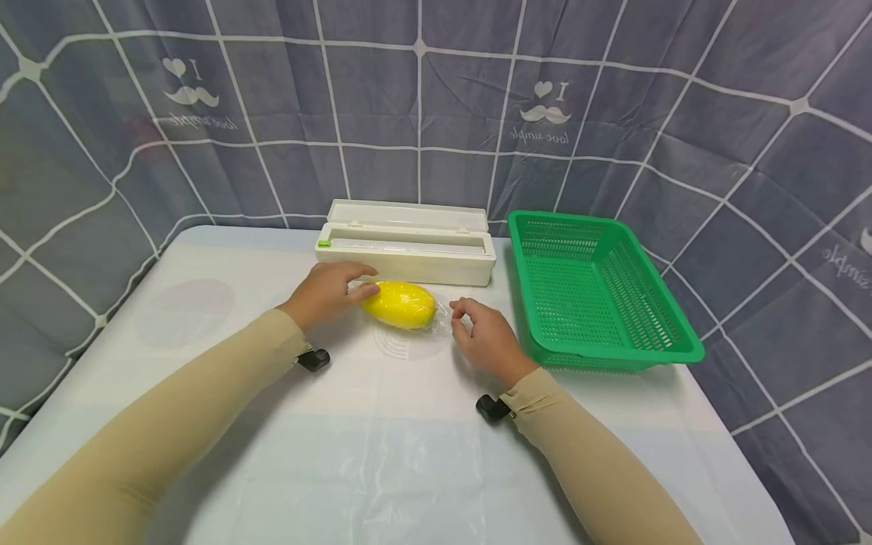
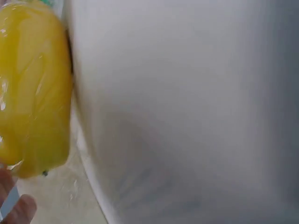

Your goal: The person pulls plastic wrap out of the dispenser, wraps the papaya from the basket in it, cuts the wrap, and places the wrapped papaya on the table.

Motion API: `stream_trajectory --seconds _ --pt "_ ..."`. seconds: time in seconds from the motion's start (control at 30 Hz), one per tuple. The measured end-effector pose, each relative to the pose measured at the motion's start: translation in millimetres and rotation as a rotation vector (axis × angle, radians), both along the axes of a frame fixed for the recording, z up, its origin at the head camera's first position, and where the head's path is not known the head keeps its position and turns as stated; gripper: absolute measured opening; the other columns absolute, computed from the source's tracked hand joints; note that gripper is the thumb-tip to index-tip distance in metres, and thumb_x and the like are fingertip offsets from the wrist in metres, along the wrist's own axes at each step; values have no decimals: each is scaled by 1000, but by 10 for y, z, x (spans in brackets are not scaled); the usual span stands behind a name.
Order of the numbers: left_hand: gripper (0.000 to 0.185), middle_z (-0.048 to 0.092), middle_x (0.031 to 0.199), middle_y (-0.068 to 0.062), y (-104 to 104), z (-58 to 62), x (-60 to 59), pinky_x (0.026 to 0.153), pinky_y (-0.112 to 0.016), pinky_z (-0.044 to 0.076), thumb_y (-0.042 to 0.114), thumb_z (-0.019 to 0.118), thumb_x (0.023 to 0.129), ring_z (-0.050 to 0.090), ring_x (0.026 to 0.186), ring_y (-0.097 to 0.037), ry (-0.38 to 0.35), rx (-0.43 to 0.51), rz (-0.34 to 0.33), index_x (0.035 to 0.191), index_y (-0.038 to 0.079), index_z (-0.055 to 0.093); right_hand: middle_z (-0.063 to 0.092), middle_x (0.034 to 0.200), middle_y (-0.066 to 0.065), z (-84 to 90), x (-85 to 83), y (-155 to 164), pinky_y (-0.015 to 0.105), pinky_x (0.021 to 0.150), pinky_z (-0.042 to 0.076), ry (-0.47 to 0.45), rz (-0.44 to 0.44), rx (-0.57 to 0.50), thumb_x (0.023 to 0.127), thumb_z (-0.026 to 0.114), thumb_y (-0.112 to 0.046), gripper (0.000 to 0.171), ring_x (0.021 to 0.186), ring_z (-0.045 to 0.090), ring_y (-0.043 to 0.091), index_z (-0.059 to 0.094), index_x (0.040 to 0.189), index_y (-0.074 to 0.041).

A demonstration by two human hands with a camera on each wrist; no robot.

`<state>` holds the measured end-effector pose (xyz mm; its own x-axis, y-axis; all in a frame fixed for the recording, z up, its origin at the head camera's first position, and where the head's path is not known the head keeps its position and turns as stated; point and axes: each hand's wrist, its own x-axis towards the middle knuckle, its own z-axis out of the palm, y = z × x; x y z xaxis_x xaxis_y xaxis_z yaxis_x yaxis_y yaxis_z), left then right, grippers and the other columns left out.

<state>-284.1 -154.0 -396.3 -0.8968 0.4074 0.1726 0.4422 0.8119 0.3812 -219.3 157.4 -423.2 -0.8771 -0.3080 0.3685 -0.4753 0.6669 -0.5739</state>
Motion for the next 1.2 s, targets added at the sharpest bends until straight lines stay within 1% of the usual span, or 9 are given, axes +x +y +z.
stream_trajectory --seconds 0.1,0.17,0.23,0.47,0.73,0.83,0.93,1.07,1.2 --pt "52 68 144 -5 44 -48 -15 118 -57 36 49 63 104 59 140 -31 -32 -29 -15 143 16 66 76 127 15 -1 14 7 33 64 51 3 4 25 99 63 -4 8 95 76 33 62 91 -8" --pt "52 68 144 -4 47 -69 -17 117 -56 36 50 64 103 59 140 -30 -46 -26 -13 143 17 66 76 127 15 1 21 14 43 84 60 2 5 34 99 63 -4 9 125 69 36 62 91 -8" --pt "52 68 144 -3 36 -81 -13 118 -56 34 50 64 103 58 140 -30 -57 -16 -9 143 18 66 76 128 15 4 29 28 52 101 57 -2 0 39 99 63 -4 10 134 64 37 62 90 -8" --pt "53 68 144 -2 2 -84 2 120 -55 32 53 65 101 59 140 -30 -75 3 -20 142 19 67 76 126 16 -9 65 108 57 105 54 9 -29 44 97 64 -3 10 135 63 38 64 88 -5" --pt "51 68 144 -2 -13 -82 3 122 -55 30 51 69 100 58 141 -30 -106 13 -17 141 20 68 71 137 15 5 119 195 56 106 54 -56 -4 63 100 67 -9 15 137 61 39 77 107 0" --pt "50 68 144 -2 -17 -73 7 122 -55 30 49 70 100 58 141 -30 -117 14 -19 140 19 68 72 135 15 76 140 193 55 108 53 -121 -82 -6 104 66 -18 25 133 65 37 78 117 0" --pt "49 68 144 -2 -14 -63 12 122 -56 30 48 70 100 58 141 -31 -124 15 -28 139 19 68 77 123 15 162 152 138 48 95 57 -142 -210 -115 107 62 -24 31 116 72 32 77 120 -1" --pt "50 67 145 -3 1 -35 21 122 -56 29 48 70 99 57 141 -31 -140 25 -39 140 19 68 78 110 18 294 152 -27 45 84 56 -48 -280 -187 107 61 -20 27 99 71 33 76 119 -1" --pt "49 67 145 -4 14 -11 28 122 -57 28 45 71 99 57 141 -32 -147 26 -48 140 18 67 77 113 19 437 84 -260 51 87 58 -5 -198 -95 107 60 -17 29 95 72 40 71 131 -5"
